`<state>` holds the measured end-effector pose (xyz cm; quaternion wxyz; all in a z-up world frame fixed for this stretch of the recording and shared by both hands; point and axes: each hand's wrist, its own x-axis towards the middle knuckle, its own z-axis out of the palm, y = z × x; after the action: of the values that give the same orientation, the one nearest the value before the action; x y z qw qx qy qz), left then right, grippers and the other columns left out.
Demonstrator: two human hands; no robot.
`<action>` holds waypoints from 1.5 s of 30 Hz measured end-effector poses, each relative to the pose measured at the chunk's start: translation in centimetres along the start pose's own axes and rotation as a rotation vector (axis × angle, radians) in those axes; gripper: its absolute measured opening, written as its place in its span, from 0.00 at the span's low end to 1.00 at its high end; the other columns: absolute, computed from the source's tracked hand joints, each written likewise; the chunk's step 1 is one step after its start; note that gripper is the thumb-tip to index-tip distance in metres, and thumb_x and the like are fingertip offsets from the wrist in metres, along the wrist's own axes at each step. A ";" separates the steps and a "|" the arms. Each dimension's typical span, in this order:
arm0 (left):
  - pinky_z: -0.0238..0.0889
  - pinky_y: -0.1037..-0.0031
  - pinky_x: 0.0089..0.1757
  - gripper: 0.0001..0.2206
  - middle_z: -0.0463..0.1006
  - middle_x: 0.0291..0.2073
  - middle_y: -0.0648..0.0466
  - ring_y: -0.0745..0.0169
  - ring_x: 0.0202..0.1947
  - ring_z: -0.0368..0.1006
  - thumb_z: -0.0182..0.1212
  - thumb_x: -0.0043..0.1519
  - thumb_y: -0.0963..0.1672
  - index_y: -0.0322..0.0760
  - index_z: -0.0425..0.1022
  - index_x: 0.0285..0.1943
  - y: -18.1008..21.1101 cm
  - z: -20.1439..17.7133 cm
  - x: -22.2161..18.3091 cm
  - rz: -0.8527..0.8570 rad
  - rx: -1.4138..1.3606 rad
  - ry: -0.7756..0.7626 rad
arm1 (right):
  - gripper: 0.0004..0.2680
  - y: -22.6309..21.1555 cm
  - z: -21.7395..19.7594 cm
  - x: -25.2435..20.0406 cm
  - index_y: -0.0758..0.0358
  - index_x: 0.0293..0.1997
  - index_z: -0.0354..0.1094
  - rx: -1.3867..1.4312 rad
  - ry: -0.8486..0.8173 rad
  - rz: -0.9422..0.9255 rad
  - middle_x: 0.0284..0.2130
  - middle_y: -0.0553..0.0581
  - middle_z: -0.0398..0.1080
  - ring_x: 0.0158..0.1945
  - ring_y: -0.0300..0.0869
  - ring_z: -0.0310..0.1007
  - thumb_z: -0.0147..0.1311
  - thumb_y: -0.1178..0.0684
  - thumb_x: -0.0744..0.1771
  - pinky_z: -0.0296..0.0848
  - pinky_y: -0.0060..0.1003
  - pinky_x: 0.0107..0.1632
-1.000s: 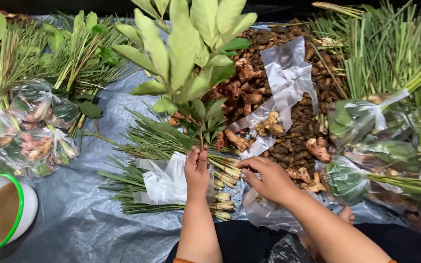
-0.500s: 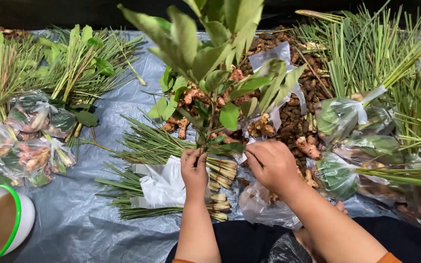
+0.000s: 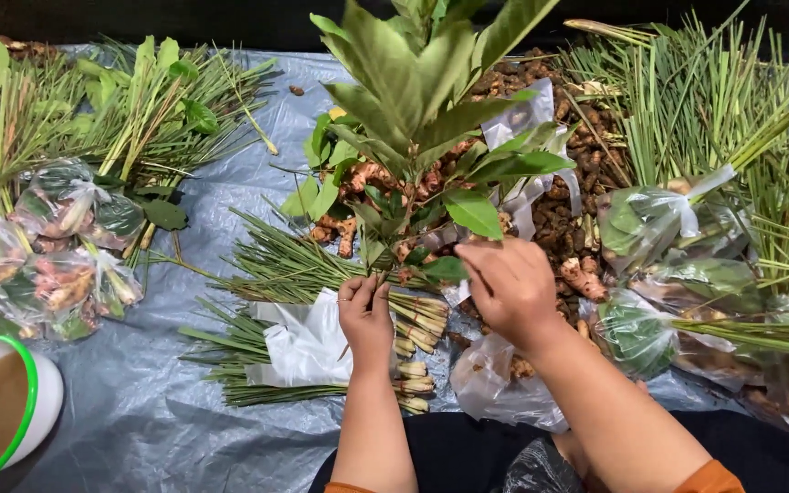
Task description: The person sorts and packages various herbs and roots including ginger, lemongrass, and green leaves into small plastic bags.
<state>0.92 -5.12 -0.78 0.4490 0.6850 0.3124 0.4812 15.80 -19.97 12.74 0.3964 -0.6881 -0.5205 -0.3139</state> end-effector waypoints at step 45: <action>0.70 0.82 0.27 0.08 0.75 0.31 0.51 0.63 0.29 0.76 0.74 0.53 0.37 0.32 0.85 0.41 0.4 1.1 -0.2 0.027 0.100 0.200 | 0.10 1.6 5.6 2.7 0.52 0.51 0.73 -0.443 0.066 -0.236 0.50 0.57 0.72 0.44 0.48 0.69 0.42 0.59 0.71 0.62 0.39 0.45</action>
<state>1.86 -5.81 -0.60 0.3742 0.6595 0.3698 0.5370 18.19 -14.04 11.88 0.2134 -0.6820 -0.5026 -0.4865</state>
